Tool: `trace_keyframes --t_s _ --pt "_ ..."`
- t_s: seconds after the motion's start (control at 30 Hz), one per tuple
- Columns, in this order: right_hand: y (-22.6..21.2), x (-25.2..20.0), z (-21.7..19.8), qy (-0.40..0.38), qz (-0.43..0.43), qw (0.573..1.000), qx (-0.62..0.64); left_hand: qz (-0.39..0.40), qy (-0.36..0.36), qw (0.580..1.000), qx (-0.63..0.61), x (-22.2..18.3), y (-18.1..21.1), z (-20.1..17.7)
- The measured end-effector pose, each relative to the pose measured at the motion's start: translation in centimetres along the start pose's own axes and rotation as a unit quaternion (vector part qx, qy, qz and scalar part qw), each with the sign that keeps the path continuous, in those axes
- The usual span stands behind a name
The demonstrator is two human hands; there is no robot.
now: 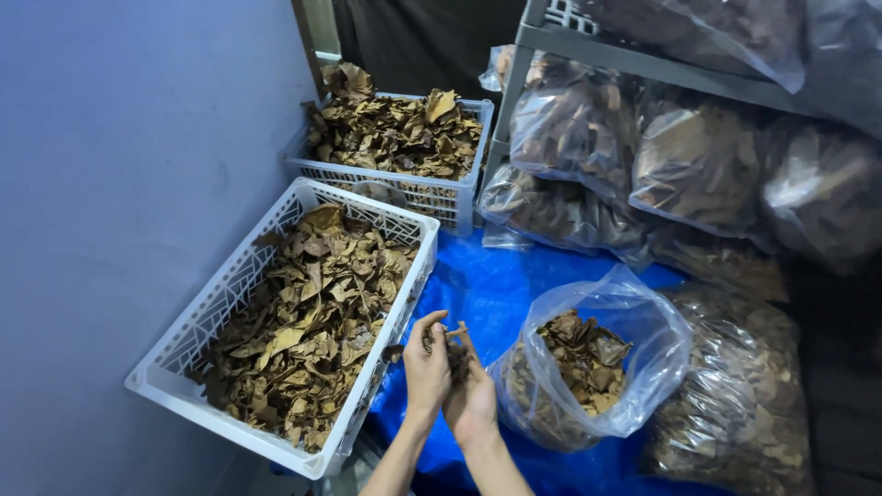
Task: The person sorts dried leaves by hand, picking through them in white plastic crates and placing some into a transparent plastic bag on a blue tarp.
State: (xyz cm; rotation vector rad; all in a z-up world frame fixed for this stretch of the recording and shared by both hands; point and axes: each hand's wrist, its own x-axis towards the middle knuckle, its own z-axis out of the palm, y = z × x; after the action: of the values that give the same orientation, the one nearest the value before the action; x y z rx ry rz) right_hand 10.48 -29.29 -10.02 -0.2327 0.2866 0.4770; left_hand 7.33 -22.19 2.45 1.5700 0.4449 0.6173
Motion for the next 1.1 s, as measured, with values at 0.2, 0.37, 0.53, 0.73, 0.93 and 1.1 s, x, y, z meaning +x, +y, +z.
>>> trace_keyframes --t_s 0.2,0.37,0.53,0.73,0.93,1.1 --pt "-1.5 -2.0 2.5 -0.025 -0.064 0.991 -0.115 0.183 -0.12 0.969 0.111 -1.5 -1.0 0.9" --pt "-2.2 -3.4 5.2 -0.041 -0.118 0.967 -0.22 0.219 -0.169 0.902 0.331 -1.2 -0.4 1.6" --pt "-2.2 -4.9 7.7 -0.06 -0.168 0.929 -0.323 0.207 -0.209 0.842 0.453 -1.6 0.5 1.3" --pt "-2.8 -6.4 11.0 -0.083 -0.225 0.853 -0.465 0.149 -0.142 0.899 0.385 -2.8 0.9 1.5" --pt "-3.0 -7.8 14.3 -0.1 -0.279 0.748 -0.594 -0.356 -0.028 0.909 -0.214 -2.5 1.5 2.3" --pt "-2.3 -9.5 16.4 -0.119 -0.327 0.622 -0.702 -0.357 -0.016 0.813 -0.459 -1.1 -4.5 3.5"
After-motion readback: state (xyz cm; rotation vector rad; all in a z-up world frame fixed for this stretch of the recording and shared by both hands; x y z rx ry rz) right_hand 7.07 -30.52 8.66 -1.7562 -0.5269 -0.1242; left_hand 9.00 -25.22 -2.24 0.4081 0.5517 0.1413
